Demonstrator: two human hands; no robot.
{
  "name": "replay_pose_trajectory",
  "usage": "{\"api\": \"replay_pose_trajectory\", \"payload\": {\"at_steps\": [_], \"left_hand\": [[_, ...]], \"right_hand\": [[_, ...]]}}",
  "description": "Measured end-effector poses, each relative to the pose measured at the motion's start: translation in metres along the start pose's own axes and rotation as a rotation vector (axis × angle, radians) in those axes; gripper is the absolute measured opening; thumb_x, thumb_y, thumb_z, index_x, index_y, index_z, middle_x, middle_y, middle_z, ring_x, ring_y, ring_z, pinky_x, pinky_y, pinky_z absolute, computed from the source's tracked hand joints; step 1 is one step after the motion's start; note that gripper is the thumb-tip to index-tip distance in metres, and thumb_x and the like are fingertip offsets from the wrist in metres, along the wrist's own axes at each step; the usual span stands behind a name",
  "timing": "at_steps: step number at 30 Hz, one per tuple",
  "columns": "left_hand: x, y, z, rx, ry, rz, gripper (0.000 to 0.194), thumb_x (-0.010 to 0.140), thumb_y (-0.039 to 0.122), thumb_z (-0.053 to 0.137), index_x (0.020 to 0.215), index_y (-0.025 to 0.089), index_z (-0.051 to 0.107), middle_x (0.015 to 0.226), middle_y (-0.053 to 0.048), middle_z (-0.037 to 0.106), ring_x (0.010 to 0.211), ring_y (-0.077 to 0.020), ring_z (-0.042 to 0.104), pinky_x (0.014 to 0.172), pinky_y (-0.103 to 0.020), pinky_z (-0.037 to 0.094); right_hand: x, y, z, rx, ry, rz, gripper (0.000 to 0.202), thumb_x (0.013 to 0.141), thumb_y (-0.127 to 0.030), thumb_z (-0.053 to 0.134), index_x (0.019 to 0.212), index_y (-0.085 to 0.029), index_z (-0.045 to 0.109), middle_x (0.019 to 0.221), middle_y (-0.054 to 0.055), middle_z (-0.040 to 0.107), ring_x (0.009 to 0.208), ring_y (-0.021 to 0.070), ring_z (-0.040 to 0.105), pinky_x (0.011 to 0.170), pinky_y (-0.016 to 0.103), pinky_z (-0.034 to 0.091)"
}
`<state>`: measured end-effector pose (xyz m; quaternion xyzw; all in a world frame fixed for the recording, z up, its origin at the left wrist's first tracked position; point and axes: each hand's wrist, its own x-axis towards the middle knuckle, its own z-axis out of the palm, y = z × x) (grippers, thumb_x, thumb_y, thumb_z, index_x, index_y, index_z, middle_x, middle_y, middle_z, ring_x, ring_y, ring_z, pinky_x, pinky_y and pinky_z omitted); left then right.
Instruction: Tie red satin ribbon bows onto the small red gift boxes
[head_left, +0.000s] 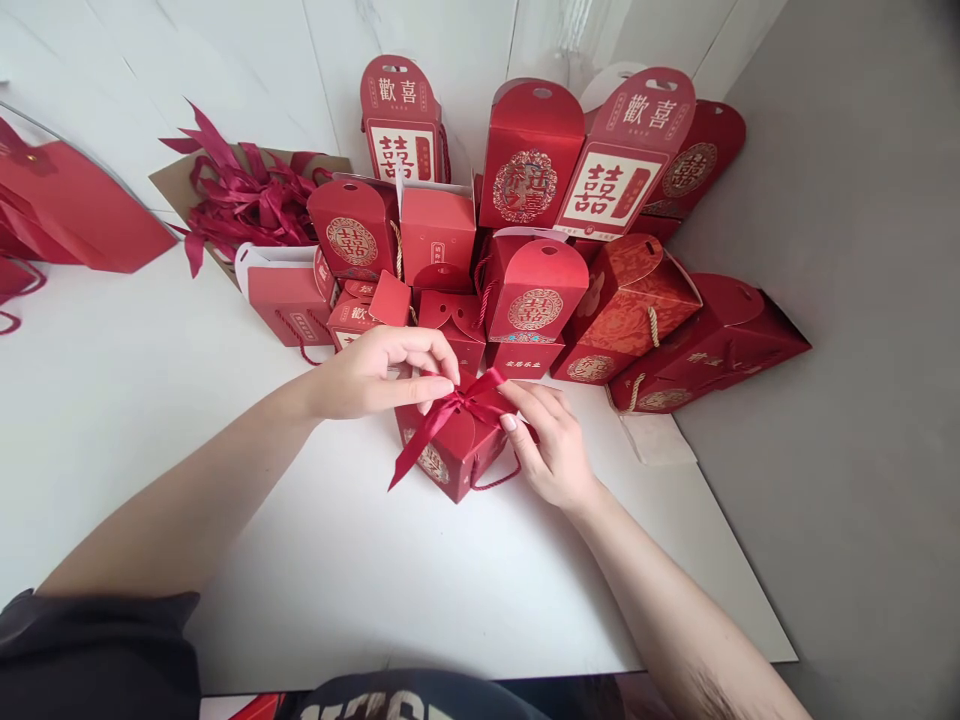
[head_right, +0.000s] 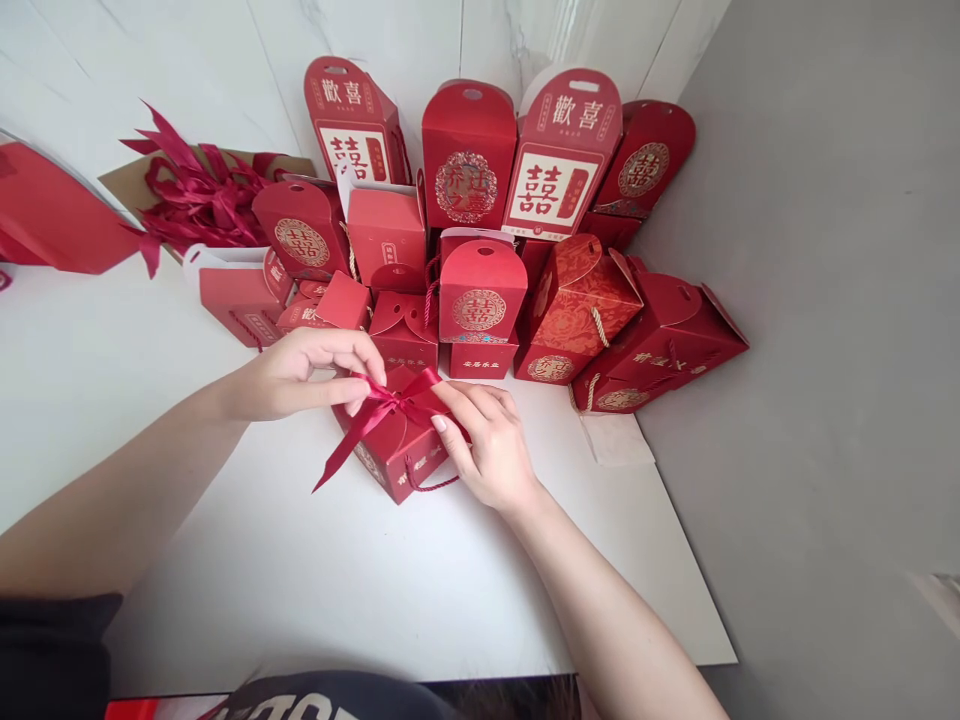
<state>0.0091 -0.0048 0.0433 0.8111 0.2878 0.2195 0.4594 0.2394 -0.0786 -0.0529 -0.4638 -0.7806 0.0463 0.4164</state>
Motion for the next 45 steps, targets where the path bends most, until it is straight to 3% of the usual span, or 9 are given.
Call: {"api": "replay_pose_trajectory", "payload": {"at_steps": [4, 8, 14, 18, 22, 28, 32, 36, 45], "left_hand": [[0.005, -0.012, 0.000, 0.155, 0.009, -0.018, 0.018, 0.083, 0.032, 0.065, 0.091, 0.016, 0.063, 0.085, -0.004, 0.071, 0.077, -0.0151, 0.067, 0.077, -0.028, 0.052], [0.007, -0.019, -0.003, 0.212, -0.037, -0.077, 0.023, 0.086, 0.037, 0.062, 0.099, 0.018, 0.062, 0.094, -0.004, 0.070, 0.088, -0.0172, 0.067, 0.081, -0.030, 0.050], [0.006, -0.020, -0.002, 0.132, -0.101, -0.084, 0.022, 0.086, 0.034, 0.062, 0.101, 0.018, 0.060, 0.093, -0.004, 0.069, 0.084, -0.0168, 0.066, 0.078, -0.030, 0.049], [0.007, -0.018, 0.002, 0.112, -0.169, -0.045, 0.023, 0.085, 0.029, 0.063, 0.104, 0.018, 0.060, 0.101, -0.007, 0.068, 0.092, -0.0182, 0.064, 0.080, -0.030, 0.049], [0.007, -0.016, 0.007, 0.151, -0.205, -0.052, 0.028, 0.081, 0.028, 0.067, 0.107, 0.021, 0.060, 0.099, -0.004, 0.067, 0.089, -0.0160, 0.062, 0.080, -0.029, 0.049], [0.005, -0.015, 0.010, 0.258, -0.162, -0.039, 0.029, 0.075, 0.030, 0.072, 0.102, 0.023, 0.063, 0.090, -0.001, 0.066, 0.076, -0.0130, 0.058, 0.065, -0.024, 0.044], [0.004, -0.013, 0.011, 0.249, -0.158, -0.097, 0.027, 0.075, 0.031, 0.072, 0.098, 0.022, 0.061, 0.073, 0.004, 0.058, 0.058, -0.0087, 0.045, 0.053, -0.021, 0.036], [0.006, -0.015, 0.009, 0.220, -0.184, -0.172, 0.029, 0.074, 0.035, 0.073, 0.096, 0.022, 0.058, 0.067, 0.006, 0.052, 0.053, -0.0073, 0.035, 0.050, -0.021, 0.030], [0.006, -0.021, 0.006, 0.131, -0.244, -0.212, 0.038, 0.071, 0.040, 0.076, 0.094, 0.022, 0.051, 0.069, 0.005, 0.050, 0.060, -0.0099, 0.042, 0.054, -0.022, 0.032]], "right_hand": [[0.002, 0.002, 0.000, -0.020, -0.007, 0.015, 0.028, 0.098, -0.025, 0.050, 0.124, -0.023, 0.061, 0.121, 0.006, 0.068, 0.108, 0.0207, 0.062, 0.097, 0.039, 0.042], [0.003, -0.001, -0.001, 0.052, 0.054, 0.044, 0.020, 0.097, -0.023, 0.051, 0.110, -0.025, 0.066, 0.117, 0.005, 0.070, 0.108, 0.0203, 0.064, 0.097, 0.039, 0.043], [0.004, -0.006, -0.003, 0.425, 0.120, 0.353, 0.018, 0.096, -0.035, 0.052, 0.109, -0.025, 0.059, 0.115, 0.006, 0.069, 0.103, 0.0205, 0.065, 0.090, 0.036, 0.048], [0.008, -0.005, -0.004, 0.725, -0.026, 0.514, 0.028, 0.097, -0.045, 0.048, 0.116, -0.027, 0.059, 0.118, 0.004, 0.066, 0.104, 0.0195, 0.063, 0.093, 0.035, 0.047], [0.011, -0.004, -0.006, 0.896, -0.146, 0.614, 0.028, 0.095, -0.048, 0.050, 0.092, -0.025, 0.064, 0.119, 0.003, 0.065, 0.095, 0.0183, 0.062, 0.085, 0.032, 0.047], [0.012, -0.001, -0.006, 0.978, -0.180, 0.574, 0.026, 0.091, -0.041, 0.059, 0.075, -0.023, 0.066, 0.130, 0.002, 0.060, 0.123, 0.0225, 0.052, 0.102, 0.035, 0.038], [0.012, 0.000, -0.004, 0.975, -0.186, 0.550, 0.032, 0.092, -0.040, 0.058, 0.067, -0.021, 0.063, 0.129, 0.004, 0.060, 0.126, 0.0235, 0.050, 0.107, 0.038, 0.032], [0.014, 0.000, -0.004, 0.961, -0.184, 0.533, 0.036, 0.093, -0.039, 0.057, 0.062, -0.020, 0.056, 0.126, 0.004, 0.060, 0.123, 0.0226, 0.051, 0.108, 0.038, 0.031], [0.011, 0.005, -0.001, 0.951, -0.205, 0.492, 0.039, 0.094, -0.038, 0.055, 0.060, -0.019, 0.052, 0.124, 0.006, 0.058, 0.128, 0.0219, 0.047, 0.108, 0.035, 0.032]]}}
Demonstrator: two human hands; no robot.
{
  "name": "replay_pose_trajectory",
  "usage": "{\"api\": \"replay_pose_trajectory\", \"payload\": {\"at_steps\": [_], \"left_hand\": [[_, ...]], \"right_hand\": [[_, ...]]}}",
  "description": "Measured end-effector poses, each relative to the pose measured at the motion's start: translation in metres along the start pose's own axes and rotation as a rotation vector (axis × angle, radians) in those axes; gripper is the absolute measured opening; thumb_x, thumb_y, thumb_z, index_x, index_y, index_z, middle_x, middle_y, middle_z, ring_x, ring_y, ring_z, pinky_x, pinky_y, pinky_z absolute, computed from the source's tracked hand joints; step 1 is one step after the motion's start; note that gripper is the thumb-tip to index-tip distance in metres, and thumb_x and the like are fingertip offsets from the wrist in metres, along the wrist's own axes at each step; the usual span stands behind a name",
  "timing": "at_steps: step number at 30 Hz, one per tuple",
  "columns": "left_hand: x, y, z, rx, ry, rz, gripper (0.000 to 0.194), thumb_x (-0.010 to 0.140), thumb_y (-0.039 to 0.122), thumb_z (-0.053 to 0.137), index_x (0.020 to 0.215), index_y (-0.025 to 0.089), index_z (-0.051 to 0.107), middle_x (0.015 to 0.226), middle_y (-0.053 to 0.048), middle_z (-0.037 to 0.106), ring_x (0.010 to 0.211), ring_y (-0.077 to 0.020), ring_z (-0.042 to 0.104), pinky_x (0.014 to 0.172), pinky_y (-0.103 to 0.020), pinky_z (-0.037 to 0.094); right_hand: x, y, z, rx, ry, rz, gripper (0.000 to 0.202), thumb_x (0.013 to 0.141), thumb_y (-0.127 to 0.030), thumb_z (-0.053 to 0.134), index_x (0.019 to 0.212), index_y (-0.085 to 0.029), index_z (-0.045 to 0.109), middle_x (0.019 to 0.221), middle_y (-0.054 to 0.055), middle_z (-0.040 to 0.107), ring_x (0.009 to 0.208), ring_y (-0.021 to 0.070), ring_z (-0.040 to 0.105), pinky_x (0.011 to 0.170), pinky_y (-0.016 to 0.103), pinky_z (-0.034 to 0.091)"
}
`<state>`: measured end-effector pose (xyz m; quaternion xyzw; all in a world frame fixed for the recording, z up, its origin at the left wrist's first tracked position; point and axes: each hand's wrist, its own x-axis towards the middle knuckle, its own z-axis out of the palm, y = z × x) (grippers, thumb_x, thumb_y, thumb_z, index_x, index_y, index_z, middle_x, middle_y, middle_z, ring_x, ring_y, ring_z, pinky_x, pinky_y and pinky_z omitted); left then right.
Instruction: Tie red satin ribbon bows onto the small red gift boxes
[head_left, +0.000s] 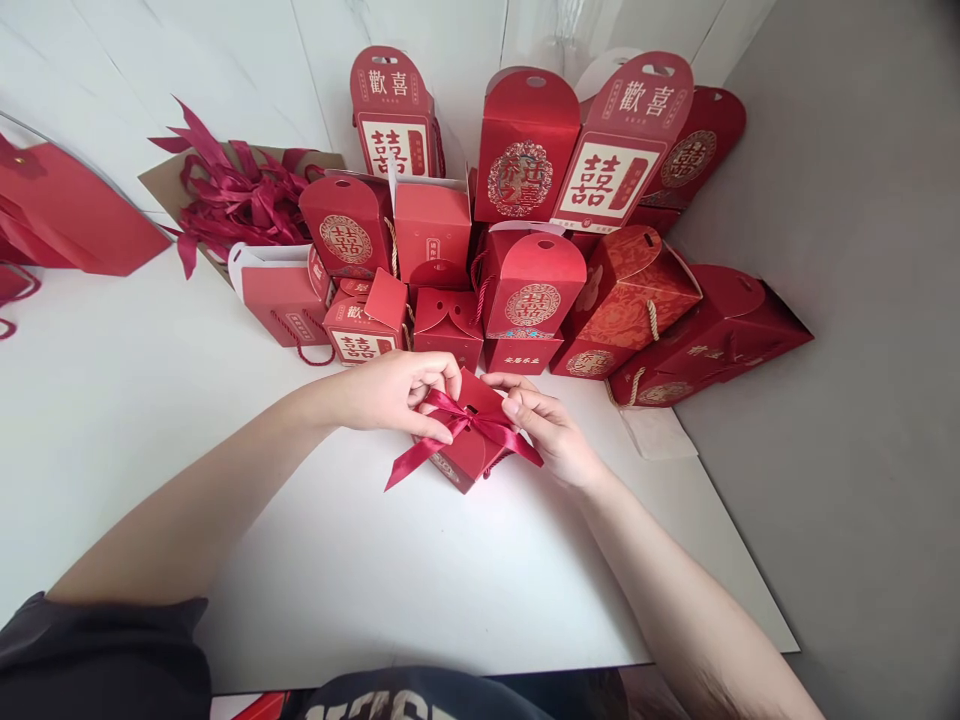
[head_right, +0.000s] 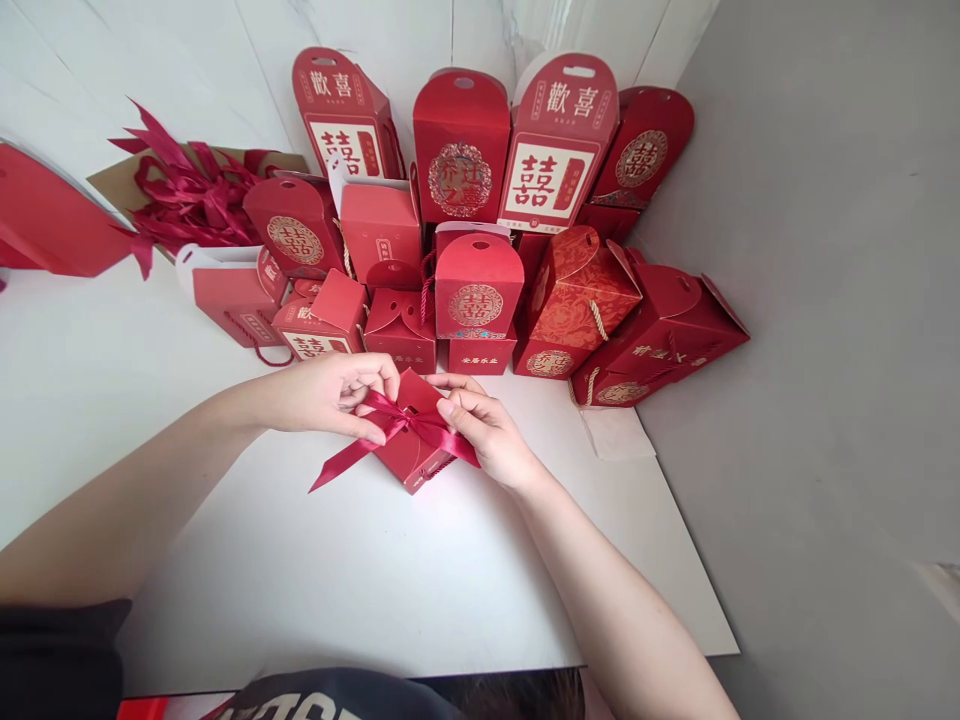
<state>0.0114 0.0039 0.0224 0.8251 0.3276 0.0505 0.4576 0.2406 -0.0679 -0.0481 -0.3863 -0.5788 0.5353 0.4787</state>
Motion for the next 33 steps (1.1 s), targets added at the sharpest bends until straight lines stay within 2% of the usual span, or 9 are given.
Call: {"api": "replay_pose_trajectory", "payload": {"at_steps": [6, 16, 26, 30, 33], "left_hand": [[0.001, -0.002, -0.001, 0.009, -0.005, 0.001, 0.040, 0.071, 0.041, 0.077, 0.093, 0.022, 0.050, 0.065, 0.005, 0.049, 0.059, -0.0104, 0.042, 0.052, -0.023, 0.029], [-0.001, 0.001, -0.001, 0.055, 0.005, -0.029, 0.041, 0.071, 0.043, 0.076, 0.093, 0.022, 0.050, 0.069, 0.005, 0.058, 0.057, -0.0093, 0.041, 0.053, -0.022, 0.028], [-0.002, 0.012, -0.003, 0.144, 0.002, -0.001, 0.037, 0.072, 0.042, 0.074, 0.095, 0.023, 0.053, 0.061, 0.008, 0.050, 0.052, -0.0080, 0.032, 0.052, -0.021, 0.025], [-0.003, 0.011, -0.004, 0.145, -0.010, 0.023, 0.037, 0.072, 0.041, 0.074, 0.098, 0.023, 0.054, 0.063, 0.008, 0.050, 0.051, -0.0082, 0.033, 0.051, -0.022, 0.026], [-0.003, 0.010, -0.003, 0.117, -0.023, 0.015, 0.041, 0.071, 0.043, 0.075, 0.100, 0.023, 0.053, 0.063, 0.008, 0.049, 0.049, -0.0082, 0.032, 0.049, -0.022, 0.024]], "right_hand": [[0.000, 0.002, -0.002, 0.013, -0.007, 0.026, 0.038, 0.093, -0.043, 0.055, 0.064, -0.020, 0.058, 0.129, 0.005, 0.056, 0.126, 0.0231, 0.048, 0.109, 0.038, 0.033], [0.000, 0.002, -0.003, 0.018, -0.007, 0.036, 0.034, 0.093, -0.043, 0.056, 0.068, -0.021, 0.063, 0.128, 0.005, 0.055, 0.127, 0.0233, 0.047, 0.111, 0.038, 0.031], [0.004, -0.003, -0.003, -0.058, 0.003, 0.023, 0.040, 0.092, -0.044, 0.056, 0.062, -0.019, 0.061, 0.122, 0.005, 0.059, 0.121, 0.0223, 0.052, 0.107, 0.036, 0.034], [0.018, -0.019, -0.007, -0.124, -0.057, -0.009, 0.043, 0.092, -0.046, 0.055, 0.060, -0.019, 0.061, 0.122, 0.005, 0.060, 0.114, 0.0208, 0.055, 0.101, 0.036, 0.039], [0.036, -0.030, -0.010, -0.226, -0.167, -0.018, 0.050, 0.090, -0.050, 0.056, 0.052, -0.018, 0.055, 0.116, 0.004, 0.063, 0.101, 0.0197, 0.059, 0.091, 0.036, 0.043]]}}
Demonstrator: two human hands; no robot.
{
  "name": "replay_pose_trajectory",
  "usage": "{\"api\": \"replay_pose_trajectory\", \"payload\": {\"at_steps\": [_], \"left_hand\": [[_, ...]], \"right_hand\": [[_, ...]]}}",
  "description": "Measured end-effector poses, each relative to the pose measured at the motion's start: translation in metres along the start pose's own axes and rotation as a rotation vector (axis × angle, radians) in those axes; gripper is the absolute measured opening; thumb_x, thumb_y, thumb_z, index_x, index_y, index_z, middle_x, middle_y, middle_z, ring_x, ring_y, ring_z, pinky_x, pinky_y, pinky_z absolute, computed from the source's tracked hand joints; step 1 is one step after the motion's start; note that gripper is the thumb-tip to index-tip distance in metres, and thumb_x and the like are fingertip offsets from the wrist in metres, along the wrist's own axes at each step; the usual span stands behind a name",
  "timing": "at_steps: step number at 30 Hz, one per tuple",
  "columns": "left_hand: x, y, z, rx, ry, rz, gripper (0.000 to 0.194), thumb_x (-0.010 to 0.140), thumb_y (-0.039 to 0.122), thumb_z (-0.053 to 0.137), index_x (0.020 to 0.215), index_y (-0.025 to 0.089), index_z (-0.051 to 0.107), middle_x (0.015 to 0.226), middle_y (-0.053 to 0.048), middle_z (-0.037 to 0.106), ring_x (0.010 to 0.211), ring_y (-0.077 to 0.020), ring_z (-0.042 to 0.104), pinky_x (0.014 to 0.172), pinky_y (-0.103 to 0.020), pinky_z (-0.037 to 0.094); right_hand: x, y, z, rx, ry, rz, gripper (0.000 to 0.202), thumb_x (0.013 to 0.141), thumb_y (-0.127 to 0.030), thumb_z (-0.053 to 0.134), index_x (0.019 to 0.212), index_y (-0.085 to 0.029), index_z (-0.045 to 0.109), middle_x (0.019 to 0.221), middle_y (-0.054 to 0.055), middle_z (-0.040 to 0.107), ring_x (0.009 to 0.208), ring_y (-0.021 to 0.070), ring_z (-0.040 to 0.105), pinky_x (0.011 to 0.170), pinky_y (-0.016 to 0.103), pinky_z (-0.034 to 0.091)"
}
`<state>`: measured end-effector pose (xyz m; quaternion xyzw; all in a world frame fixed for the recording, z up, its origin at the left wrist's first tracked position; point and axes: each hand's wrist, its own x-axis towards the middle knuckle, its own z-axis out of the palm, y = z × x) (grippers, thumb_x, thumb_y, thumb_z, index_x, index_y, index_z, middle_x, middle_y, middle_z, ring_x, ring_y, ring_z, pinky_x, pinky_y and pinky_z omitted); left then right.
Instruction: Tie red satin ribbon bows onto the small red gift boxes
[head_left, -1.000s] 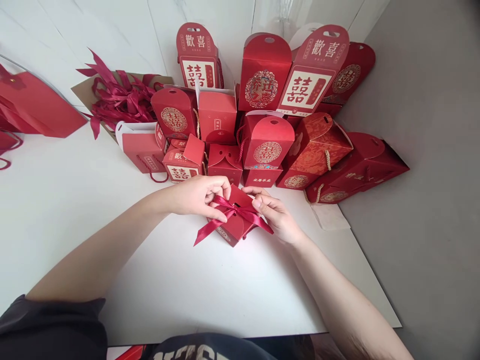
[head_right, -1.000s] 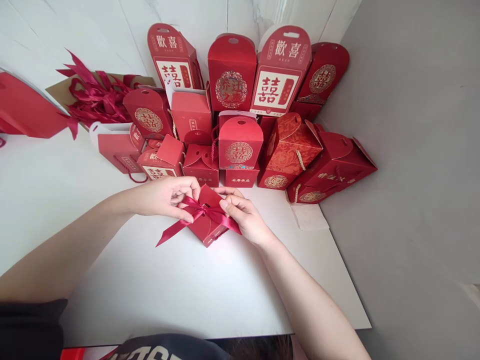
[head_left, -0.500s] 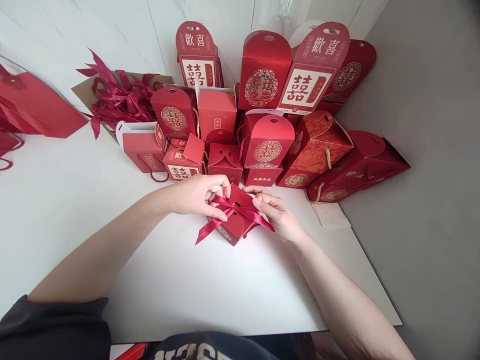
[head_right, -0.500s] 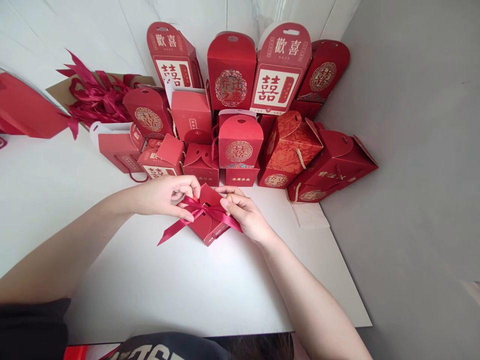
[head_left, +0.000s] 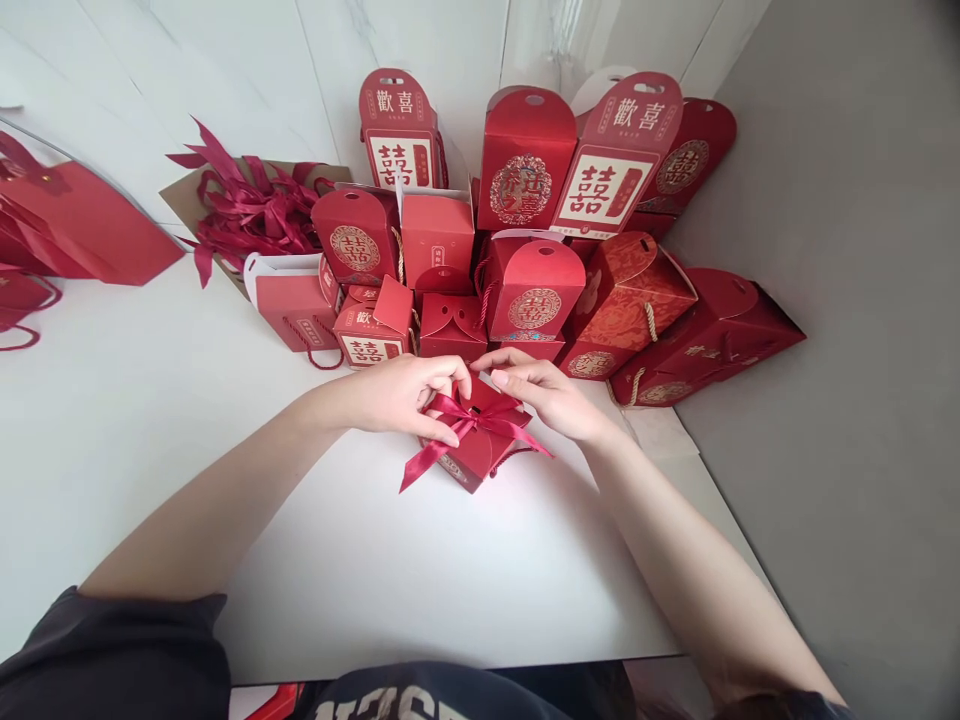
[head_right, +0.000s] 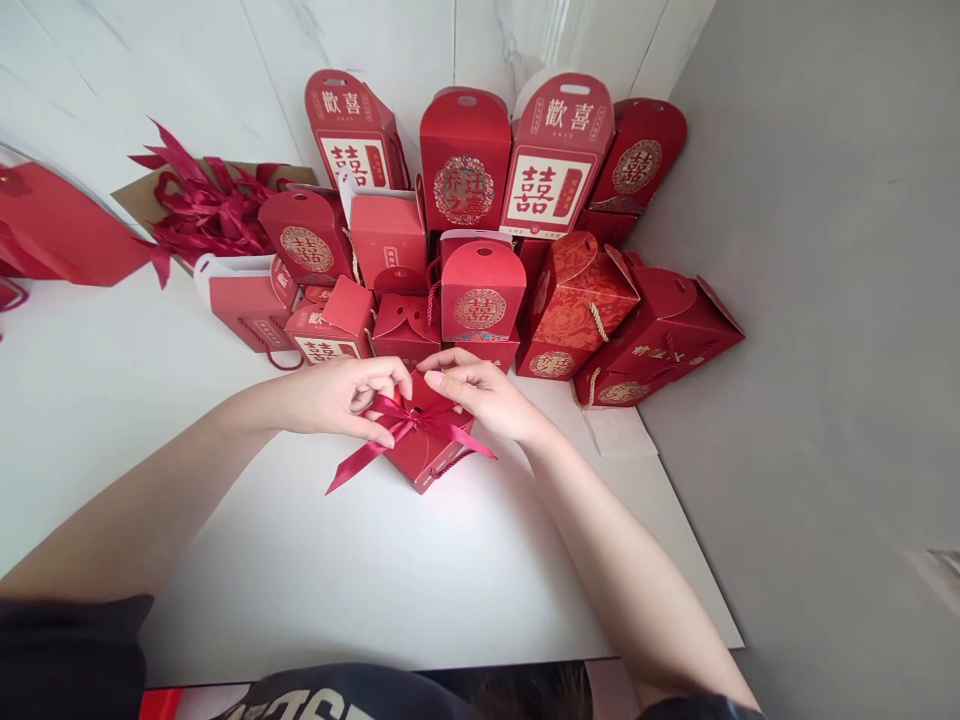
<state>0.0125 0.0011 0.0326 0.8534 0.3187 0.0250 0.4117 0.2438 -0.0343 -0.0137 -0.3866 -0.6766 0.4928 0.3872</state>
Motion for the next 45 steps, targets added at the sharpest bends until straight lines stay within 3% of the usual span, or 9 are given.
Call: {"api": "replay_pose_trajectory", "payload": {"at_steps": [10, 16, 19, 23, 26, 30, 34, 39, 45], "left_hand": [[-0.001, 0.002, 0.001, 0.020, 0.010, -0.012, 0.039, 0.072, 0.043, 0.074, 0.098, 0.024, 0.053, 0.062, 0.009, 0.047, 0.049, -0.0079, 0.035, 0.050, -0.021, 0.024], [-0.002, 0.003, -0.001, 0.007, 0.000, -0.015, 0.053, 0.068, 0.045, 0.077, 0.112, 0.026, 0.056, 0.072, 0.005, 0.053, 0.050, -0.0081, 0.038, 0.049, -0.021, 0.028], [-0.007, 0.009, -0.004, 0.070, 0.088, -0.036, 0.055, 0.067, 0.047, 0.078, 0.113, 0.026, 0.056, 0.078, 0.003, 0.053, 0.054, -0.0092, 0.041, 0.051, -0.021, 0.032], [-0.022, 0.018, -0.009, 0.182, 0.369, -0.129, 0.038, 0.075, 0.057, 0.068, 0.088, 0.022, 0.062, 0.075, 0.000, 0.054, 0.059, -0.0118, 0.046, 0.053, -0.024, 0.032], [-0.034, 0.016, -0.007, 0.230, 0.332, -0.287, 0.049, 0.079, 0.063, 0.059, 0.058, 0.019, 0.059, 0.057, 0.000, 0.048, 0.048, -0.0109, 0.039, 0.047, -0.027, 0.025], [-0.041, 0.007, 0.004, 0.144, 0.145, -0.472, 0.054, 0.077, 0.067, 0.059, 0.052, 0.020, 0.064, 0.043, 0.001, 0.040, 0.038, -0.0110, 0.034, 0.042, -0.028, 0.020], [-0.041, 0.001, 0.022, -0.096, 0.075, -0.480, 0.055, 0.078, 0.066, 0.059, 0.053, 0.018, 0.064, 0.052, -0.001, 0.053, 0.046, -0.0115, 0.041, 0.046, -0.027, 0.027], [-0.043, -0.003, 0.048, -0.434, 0.083, -0.436, 0.044, 0.083, 0.060, 0.058, 0.081, 0.019, 0.074, 0.084, -0.006, 0.072, 0.074, -0.0169, 0.059, 0.063, -0.026, 0.042], [-0.048, -0.011, 0.072, -0.573, 0.235, -0.392, 0.038, 0.085, 0.053, 0.061, 0.082, 0.019, 0.076, 0.082, -0.005, 0.073, 0.069, -0.0132, 0.057, 0.064, -0.024, 0.044]], "right_hand": [[0.029, 0.017, 0.002, -0.069, 0.037, -0.033, 0.056, 0.092, -0.054, 0.052, 0.049, -0.018, 0.050, 0.098, 0.005, 0.066, 0.088, 0.0170, 0.062, 0.086, 0.033, 0.045], [0.013, -0.009, -0.014, -0.100, -0.270, -0.020, 0.029, 0.089, -0.046, 0.059, 0.103, -0.022, 0.066, 0.110, 0.005, 0.068, 0.099, 0.0202, 0.063, 0.090, 0.035, 0.050], [0.004, -0.021, -0.025, -0.248, -0.252, -0.027, 0.035, 0.087, -0.043, 0.064, 0.117, -0.025, 0.062, 0.113, 0.005, 0.068, 0.098, 0.0208, 0.064, 0.089, 0.036, 0.051], [-0.007, -0.031, -0.035, -0.451, -0.123, -0.124, 0.034, 0.086, -0.034, 0.064, 0.119, -0.026, 0.061, 0.117, 0.005, 0.066, 0.107, 0.0235, 0.062, 0.096, 0.039, 0.048], [-0.011, -0.034, -0.037, -0.532, -0.102, -0.165, 0.032, 0.086, -0.026, 0.060, 0.118, -0.026, 0.060, 0.116, 0.005, 0.066, 0.107, 0.0243, 0.062, 0.096, 0.041, 0.048], [-0.011, -0.030, -0.034, -0.559, -0.140, -0.202, 0.030, 0.085, -0.021, 0.058, 0.115, -0.025, 0.059, 0.116, 0.005, 0.066, 0.105, 0.0229, 0.064, 0.093, 0.039, 0.051], [-0.009, -0.027, -0.028, -0.593, -0.144, -0.241, 0.030, 0.086, -0.018, 0.057, 0.115, -0.025, 0.059, 0.114, 0.005, 0.066, 0.101, 0.0230, 0.065, 0.088, 0.037, 0.052], [-0.010, -0.031, -0.020, -0.761, -0.122, -0.244, 0.030, 0.089, -0.013, 0.051, 0.116, -0.023, 0.060, 0.111, 0.007, 0.068, 0.095, 0.0209, 0.066, 0.081, 0.032, 0.050], [-0.007, -0.034, -0.011, -1.111, -0.127, -0.193, 0.034, 0.096, -0.018, 0.045, 0.128, -0.018, 0.058, 0.107, 0.010, 0.072, 0.094, 0.0240, 0.067, 0.074, 0.032, 0.044]]}}
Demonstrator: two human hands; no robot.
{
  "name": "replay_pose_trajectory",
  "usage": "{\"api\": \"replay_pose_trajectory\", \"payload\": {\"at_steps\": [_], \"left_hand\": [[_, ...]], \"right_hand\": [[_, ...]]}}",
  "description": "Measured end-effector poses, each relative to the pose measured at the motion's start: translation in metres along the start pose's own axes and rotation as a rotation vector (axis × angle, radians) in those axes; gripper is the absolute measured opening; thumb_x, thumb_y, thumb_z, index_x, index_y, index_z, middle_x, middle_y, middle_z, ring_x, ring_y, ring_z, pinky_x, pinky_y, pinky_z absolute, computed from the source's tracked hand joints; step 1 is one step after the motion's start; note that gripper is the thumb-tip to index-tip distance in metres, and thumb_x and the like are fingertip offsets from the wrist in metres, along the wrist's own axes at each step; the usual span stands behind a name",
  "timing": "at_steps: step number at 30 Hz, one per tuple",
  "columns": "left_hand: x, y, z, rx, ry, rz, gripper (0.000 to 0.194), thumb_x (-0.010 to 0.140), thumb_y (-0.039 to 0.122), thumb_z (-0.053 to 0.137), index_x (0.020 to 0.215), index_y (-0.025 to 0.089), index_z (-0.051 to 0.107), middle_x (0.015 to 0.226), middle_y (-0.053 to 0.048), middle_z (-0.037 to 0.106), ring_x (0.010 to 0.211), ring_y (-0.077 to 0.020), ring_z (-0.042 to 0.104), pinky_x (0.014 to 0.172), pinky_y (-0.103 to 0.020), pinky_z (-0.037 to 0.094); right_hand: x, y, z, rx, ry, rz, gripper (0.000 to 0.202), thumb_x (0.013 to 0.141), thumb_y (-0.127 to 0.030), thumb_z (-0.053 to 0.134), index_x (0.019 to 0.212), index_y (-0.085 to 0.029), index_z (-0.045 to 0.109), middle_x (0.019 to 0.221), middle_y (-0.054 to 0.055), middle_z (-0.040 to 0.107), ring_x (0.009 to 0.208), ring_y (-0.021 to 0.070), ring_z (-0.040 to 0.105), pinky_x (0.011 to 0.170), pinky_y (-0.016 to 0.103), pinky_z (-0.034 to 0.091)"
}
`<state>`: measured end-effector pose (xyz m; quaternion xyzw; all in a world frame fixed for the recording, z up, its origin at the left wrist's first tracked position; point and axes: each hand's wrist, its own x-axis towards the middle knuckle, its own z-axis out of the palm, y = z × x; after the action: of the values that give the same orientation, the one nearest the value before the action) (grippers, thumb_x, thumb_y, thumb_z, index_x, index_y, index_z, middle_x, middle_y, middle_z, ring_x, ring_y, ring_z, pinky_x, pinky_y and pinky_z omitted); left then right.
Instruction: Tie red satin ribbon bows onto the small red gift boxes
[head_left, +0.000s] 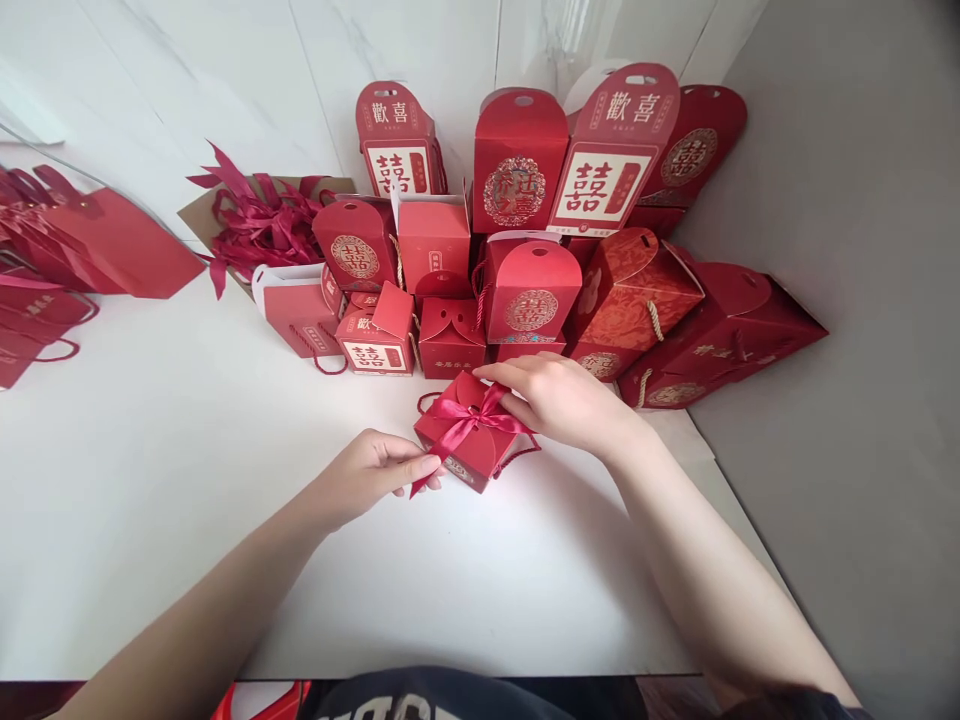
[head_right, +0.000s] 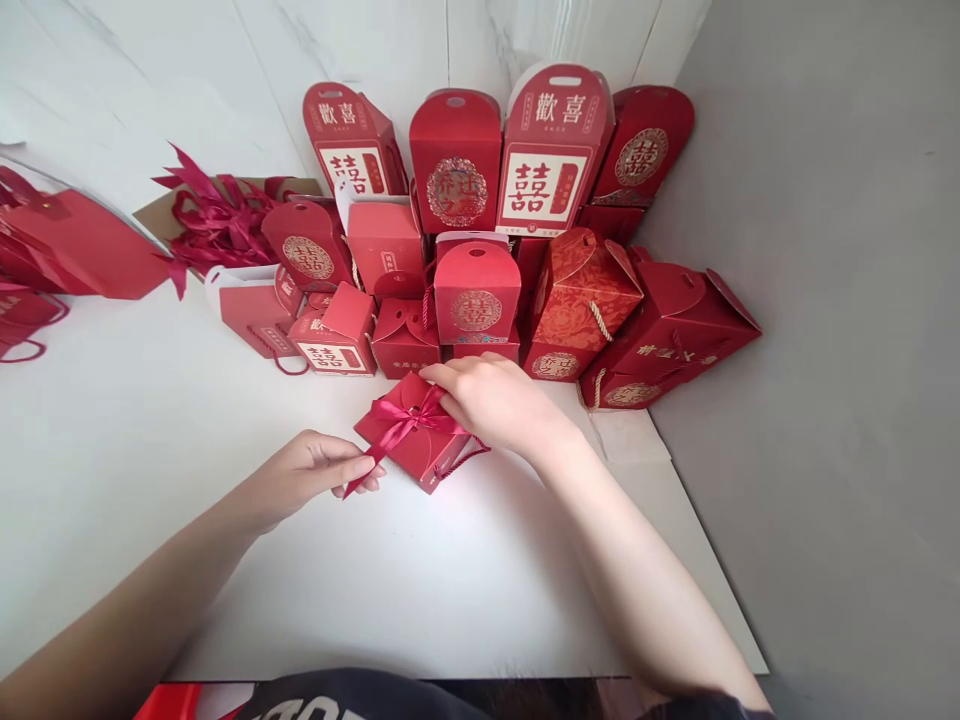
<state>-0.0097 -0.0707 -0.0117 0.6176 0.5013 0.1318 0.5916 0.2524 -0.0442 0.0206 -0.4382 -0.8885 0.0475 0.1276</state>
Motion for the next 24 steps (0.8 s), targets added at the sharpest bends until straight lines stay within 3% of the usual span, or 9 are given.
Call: {"api": "replay_pose_trajectory", "payload": {"at_steps": [7, 16, 24], "left_hand": [[-0.0024, -0.0016, 0.0075, -0.010, -0.013, 0.034, 0.029, 0.081, 0.044, 0.068, 0.071, 0.018, 0.076, 0.071, -0.004, 0.072, 0.065, -0.0125, 0.059, 0.059, -0.022, 0.044], [-0.0026, -0.0046, 0.0035, -0.009, -0.076, 0.098, 0.026, 0.082, 0.039, 0.068, 0.069, 0.017, 0.075, 0.071, -0.004, 0.072, 0.067, -0.0130, 0.062, 0.062, -0.022, 0.048], [0.0015, -0.0049, 0.0081, 0.014, -0.071, 0.101, 0.026, 0.082, 0.039, 0.069, 0.071, 0.017, 0.076, 0.070, -0.003, 0.072, 0.066, -0.0126, 0.062, 0.063, -0.022, 0.048]], "right_hand": [[0.0047, -0.0015, 0.0042, -0.140, -0.066, 0.024, 0.034, 0.100, -0.022, 0.037, 0.121, -0.015, 0.064, 0.092, 0.008, 0.075, 0.079, 0.0227, 0.068, 0.069, 0.032, 0.038], [0.0041, -0.0020, 0.0049, -0.130, -0.117, 0.075, 0.038, 0.101, -0.026, 0.033, 0.126, -0.021, 0.061, 0.094, 0.007, 0.076, 0.078, 0.0222, 0.070, 0.064, 0.031, 0.034], [0.0052, -0.0040, 0.0059, -0.092, -0.111, 0.151, 0.037, 0.100, -0.027, 0.032, 0.116, -0.023, 0.066, 0.102, 0.006, 0.076, 0.085, 0.0226, 0.070, 0.067, 0.030, 0.037]]}}
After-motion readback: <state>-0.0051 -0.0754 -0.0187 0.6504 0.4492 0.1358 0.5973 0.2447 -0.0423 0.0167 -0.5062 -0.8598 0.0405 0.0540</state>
